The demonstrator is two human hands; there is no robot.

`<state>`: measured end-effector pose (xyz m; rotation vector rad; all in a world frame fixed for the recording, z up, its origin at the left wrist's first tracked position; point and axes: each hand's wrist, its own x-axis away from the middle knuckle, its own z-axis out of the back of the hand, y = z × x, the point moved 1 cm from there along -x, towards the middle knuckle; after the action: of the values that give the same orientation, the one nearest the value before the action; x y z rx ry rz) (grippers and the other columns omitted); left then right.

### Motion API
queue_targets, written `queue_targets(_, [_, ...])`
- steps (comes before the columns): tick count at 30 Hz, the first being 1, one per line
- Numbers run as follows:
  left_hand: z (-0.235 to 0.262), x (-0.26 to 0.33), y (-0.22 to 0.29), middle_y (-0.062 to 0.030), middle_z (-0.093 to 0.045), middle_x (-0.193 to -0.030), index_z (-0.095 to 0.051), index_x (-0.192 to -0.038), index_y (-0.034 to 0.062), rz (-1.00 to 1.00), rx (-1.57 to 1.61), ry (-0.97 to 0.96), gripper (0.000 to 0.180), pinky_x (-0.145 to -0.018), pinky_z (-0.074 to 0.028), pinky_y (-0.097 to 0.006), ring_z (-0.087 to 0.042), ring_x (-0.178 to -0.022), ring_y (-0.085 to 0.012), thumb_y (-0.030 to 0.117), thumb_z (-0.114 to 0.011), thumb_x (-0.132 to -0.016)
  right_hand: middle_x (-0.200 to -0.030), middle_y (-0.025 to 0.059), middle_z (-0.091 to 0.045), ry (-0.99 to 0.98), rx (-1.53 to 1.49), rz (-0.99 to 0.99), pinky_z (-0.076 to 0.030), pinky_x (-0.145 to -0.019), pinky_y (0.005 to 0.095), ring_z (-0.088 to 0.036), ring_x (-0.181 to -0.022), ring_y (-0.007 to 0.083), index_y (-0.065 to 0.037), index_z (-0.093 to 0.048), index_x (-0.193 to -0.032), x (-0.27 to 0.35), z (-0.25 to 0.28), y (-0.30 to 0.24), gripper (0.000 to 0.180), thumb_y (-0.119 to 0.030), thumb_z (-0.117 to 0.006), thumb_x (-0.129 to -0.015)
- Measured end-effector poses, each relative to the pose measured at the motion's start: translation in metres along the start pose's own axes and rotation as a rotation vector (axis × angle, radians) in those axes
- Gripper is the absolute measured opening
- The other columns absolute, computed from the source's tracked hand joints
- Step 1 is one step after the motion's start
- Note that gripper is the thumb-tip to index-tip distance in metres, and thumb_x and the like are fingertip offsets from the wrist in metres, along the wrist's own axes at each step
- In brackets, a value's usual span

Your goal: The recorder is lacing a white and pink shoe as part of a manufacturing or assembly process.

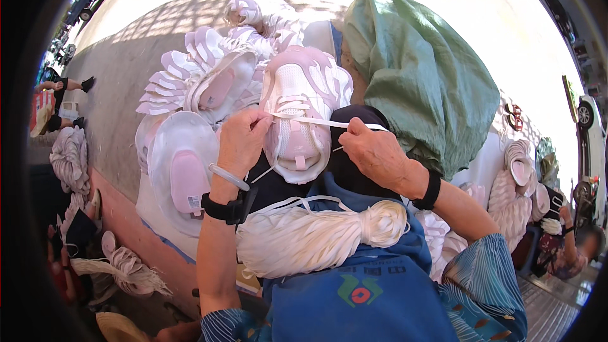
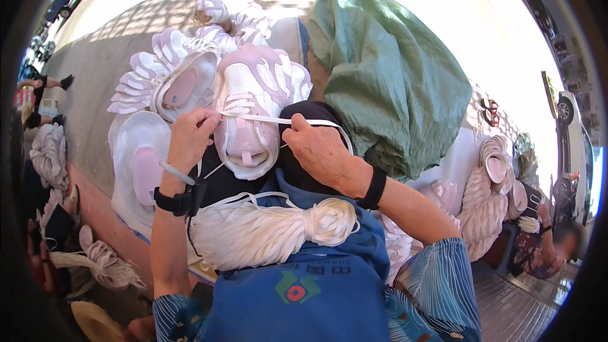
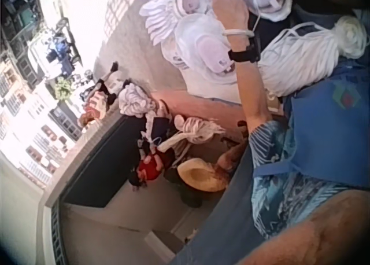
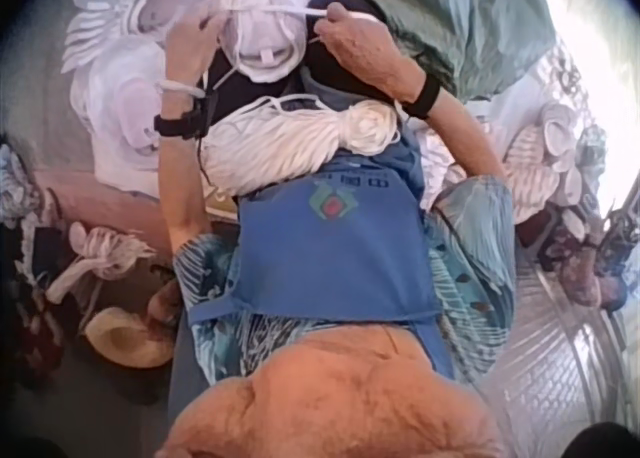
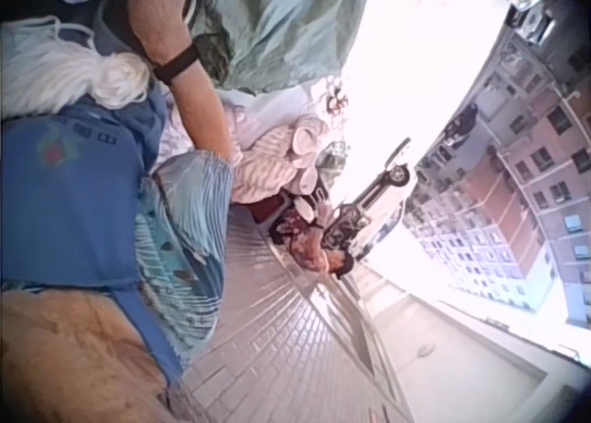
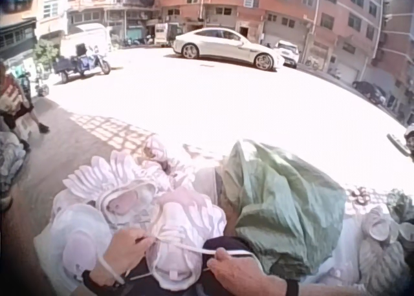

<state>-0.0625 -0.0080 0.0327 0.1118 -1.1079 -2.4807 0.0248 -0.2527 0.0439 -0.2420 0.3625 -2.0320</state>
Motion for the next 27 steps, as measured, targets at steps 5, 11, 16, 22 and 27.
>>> queue_targets(5, [-0.014, 0.010, -0.003, -0.0020, -0.064, -0.075, -0.069, -0.096, 0.0013, -0.396, -0.310, 0.277, 0.018, -0.055, -0.051, -0.023, -0.057, -0.065, -0.0061, 0.017, -0.062, -0.090, -0.090, 0.0143, -0.051, -0.046, 0.086, 0.110, -0.051, -0.057, 0.0393, -0.063, -0.068, 0.0290, -0.001, -0.056, -0.080, -0.002, -0.006, -0.012, 0.008, -0.005, -0.061, -0.075])
queue_targets(11, [-0.009, 0.018, -0.003, -0.0135, -0.067, -0.077, -0.066, -0.093, 0.0006, 0.035, 0.218, 0.168, 0.013, -0.062, -0.049, -0.031, -0.064, -0.066, -0.0210, 0.011, -0.062, -0.087, -0.092, 0.0174, -0.052, 0.015, 0.006, 0.024, -0.051, -0.061, 0.0417, -0.062, -0.072, 0.0334, 0.002, -0.053, -0.092, -0.010, -0.003, -0.002, 0.015, -0.002, -0.057, -0.079])
queue_targets(16, [-0.010, 0.013, 0.003, -0.0155, -0.066, -0.077, -0.066, -0.090, 0.0002, -0.031, 0.108, 0.200, 0.013, -0.063, -0.050, -0.033, -0.064, -0.066, -0.0253, 0.012, -0.063, -0.086, -0.094, 0.0159, -0.051, 0.298, -0.255, 0.024, -0.048, -0.061, 0.0410, -0.057, -0.069, 0.0310, 0.001, -0.048, -0.096, -0.023, 0.001, -0.003, 0.008, -0.005, -0.050, -0.090])
queue_targets(22, [-0.013, 0.014, 0.007, -0.0176, -0.066, -0.086, -0.068, -0.094, 0.0023, -0.169, -0.063, 0.229, 0.015, -0.070, -0.051, -0.040, -0.065, -0.080, -0.0348, 0.014, -0.062, -0.086, -0.078, 0.0252, -0.058, 0.187, -0.304, -0.006, -0.049, -0.062, 0.0483, -0.061, -0.075, 0.0431, 0.003, -0.045, -0.093, -0.041, -0.015, 0.013, 0.009, -0.005, -0.046, -0.088])
queue_targets(27, [-0.012, 0.038, 0.017, -0.0193, -0.060, -0.114, -0.058, -0.115, 0.0014, -0.137, -0.167, 0.129, 0.037, -0.086, -0.048, -0.042, -0.059, -0.102, -0.0367, 0.021, -0.065, -0.084, -0.087, 0.0232, -0.054, 0.202, -0.156, 0.064, -0.050, -0.060, 0.0433, -0.062, -0.076, 0.0407, 0.005, -0.042, -0.095, -0.052, 0.003, 0.011, 0.013, 0.001, -0.047, -0.083])
